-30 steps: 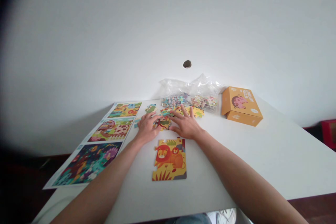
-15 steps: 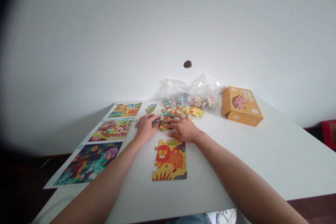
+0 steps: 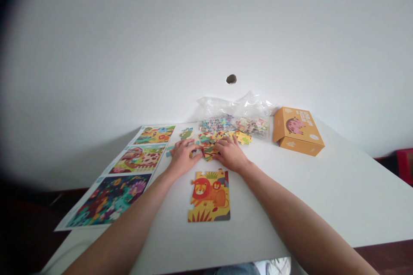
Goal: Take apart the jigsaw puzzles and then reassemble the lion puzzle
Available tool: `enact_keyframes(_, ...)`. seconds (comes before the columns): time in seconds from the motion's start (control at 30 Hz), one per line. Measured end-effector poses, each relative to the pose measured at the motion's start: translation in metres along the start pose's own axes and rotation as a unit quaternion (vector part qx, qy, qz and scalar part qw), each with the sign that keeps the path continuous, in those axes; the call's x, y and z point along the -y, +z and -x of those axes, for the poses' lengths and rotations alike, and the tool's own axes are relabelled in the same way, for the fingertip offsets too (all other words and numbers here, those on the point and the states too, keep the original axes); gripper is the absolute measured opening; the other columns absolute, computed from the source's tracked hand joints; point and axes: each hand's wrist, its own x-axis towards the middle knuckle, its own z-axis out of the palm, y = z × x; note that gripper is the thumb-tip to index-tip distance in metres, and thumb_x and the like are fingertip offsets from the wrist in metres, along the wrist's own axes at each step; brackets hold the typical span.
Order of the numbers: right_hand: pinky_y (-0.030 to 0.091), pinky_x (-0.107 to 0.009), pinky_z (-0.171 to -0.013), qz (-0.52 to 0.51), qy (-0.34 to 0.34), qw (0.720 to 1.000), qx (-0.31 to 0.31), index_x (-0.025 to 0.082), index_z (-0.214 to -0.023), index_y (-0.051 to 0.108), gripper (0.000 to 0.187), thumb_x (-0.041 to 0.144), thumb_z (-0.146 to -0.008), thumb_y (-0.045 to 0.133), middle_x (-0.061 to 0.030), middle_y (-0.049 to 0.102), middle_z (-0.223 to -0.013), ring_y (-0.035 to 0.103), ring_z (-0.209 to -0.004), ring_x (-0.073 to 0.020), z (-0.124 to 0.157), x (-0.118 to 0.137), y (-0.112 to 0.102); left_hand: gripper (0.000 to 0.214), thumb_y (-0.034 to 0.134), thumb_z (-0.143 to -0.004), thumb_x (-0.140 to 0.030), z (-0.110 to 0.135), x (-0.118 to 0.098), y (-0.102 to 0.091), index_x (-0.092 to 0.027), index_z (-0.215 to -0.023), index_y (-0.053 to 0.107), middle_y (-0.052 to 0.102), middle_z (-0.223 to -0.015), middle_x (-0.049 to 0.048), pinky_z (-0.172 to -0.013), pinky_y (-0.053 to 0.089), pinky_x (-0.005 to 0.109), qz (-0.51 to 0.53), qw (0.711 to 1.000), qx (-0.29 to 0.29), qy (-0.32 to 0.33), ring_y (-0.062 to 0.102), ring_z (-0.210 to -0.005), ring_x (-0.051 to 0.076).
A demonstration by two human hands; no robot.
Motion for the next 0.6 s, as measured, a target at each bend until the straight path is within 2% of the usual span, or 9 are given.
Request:
enact_keyframes(0.17, 0.034, -0.044, -0.100, -0.014, 0.012, 0.999, -0.035, 0.022, -0.103, 0.069, 0.021, 0.038, -0.092, 0.061, -0.0076, 0.070, -0.106, 0.054, -0.106, -0.0254, 0.000, -0.005, 0.005, 0.029, 0.070, -0.077, -0.037, 0.001, -0.001, 0.001, -0.035, -0.105, 0.073, 0.057, -0.130, 0.0054, -0.097, 0.040, 0.052, -0.010, 1.000, 0.004, 0.006, 0.045, -0.125, 0.035)
enact_keyframes(0.3, 0.040, -0.041, -0.095, -0.053, 0.032, 0.996, -0.064, 0.022, -0.112, 0.067, 0.030, 0.039, -0.088, 0.065, -0.0080, 0.069, -0.108, 0.056, -0.104, -0.0253, 0.001, -0.005, 0.005, 0.041, 0.072, -0.074, -0.032, 0.001, -0.004, -0.003, -0.029, -0.114, 0.067, 0.057, -0.130, 0.0066, -0.100, 0.040, 0.047, 0.009, 0.999, -0.034, 0.031, 0.046, -0.125, 0.032)
enact_keyframes(0.37, 0.042, -0.040, -0.094, -0.067, 0.036, 0.994, -0.083, 0.021, -0.115, 0.065, 0.035, 0.042, -0.087, 0.065, -0.0084, 0.068, -0.107, 0.057, -0.103, -0.0253, 0.002, -0.004, 0.001, 0.029, 0.069, -0.076, -0.030, 0.001, -0.007, -0.008, -0.025, -0.104, 0.068, 0.061, -0.123, 0.0064, -0.101, 0.040, 0.044, 0.034, 0.996, -0.063, 0.052, 0.050, -0.119, 0.028)
enact_keyframes(0.43, 0.043, -0.040, -0.094, -0.068, 0.040, 0.991, -0.110, 0.021, -0.114, 0.064, 0.035, 0.043, -0.087, 0.063, -0.0089, 0.067, -0.106, 0.058, -0.102, -0.0256, 0.003, -0.004, -0.003, 0.011, 0.064, -0.081, -0.029, 0.001, -0.010, -0.015, -0.023, -0.088, 0.069, 0.066, -0.109, 0.0053, -0.100, 0.040, 0.041, 0.064, 0.992, -0.067, 0.081, 0.056, -0.109, 0.025)
enact_keyframes(0.53, 0.043, -0.040, -0.094, -0.052, 0.078, 0.984, -0.152, 0.021, -0.111, 0.064, 0.031, 0.042, -0.088, 0.059, -0.0098, 0.066, -0.107, 0.058, -0.104, -0.0264, 0.004, -0.008, -0.008, 0.016, 0.057, -0.088, -0.030, 0.004, -0.015, -0.022, -0.025, -0.084, 0.072, 0.071, -0.098, 0.0029, -0.100, 0.040, 0.040, 0.110, 0.978, 0.008, 0.175, 0.058, -0.103, 0.022)
enact_keyframes(0.6, 0.044, -0.041, -0.094, -0.032, 0.119, 0.979, -0.165, 0.021, -0.110, 0.064, 0.030, 0.041, -0.087, 0.059, -0.0107, 0.065, -0.107, 0.058, -0.104, -0.0271, 0.004, -0.014, -0.008, 0.018, 0.058, -0.088, -0.032, 0.006, -0.017, -0.022, -0.030, -0.095, 0.075, 0.072, -0.107, 0.0010, -0.103, 0.038, 0.042, 0.113, 0.964, 0.068, 0.232, 0.054, -0.112, 0.023)
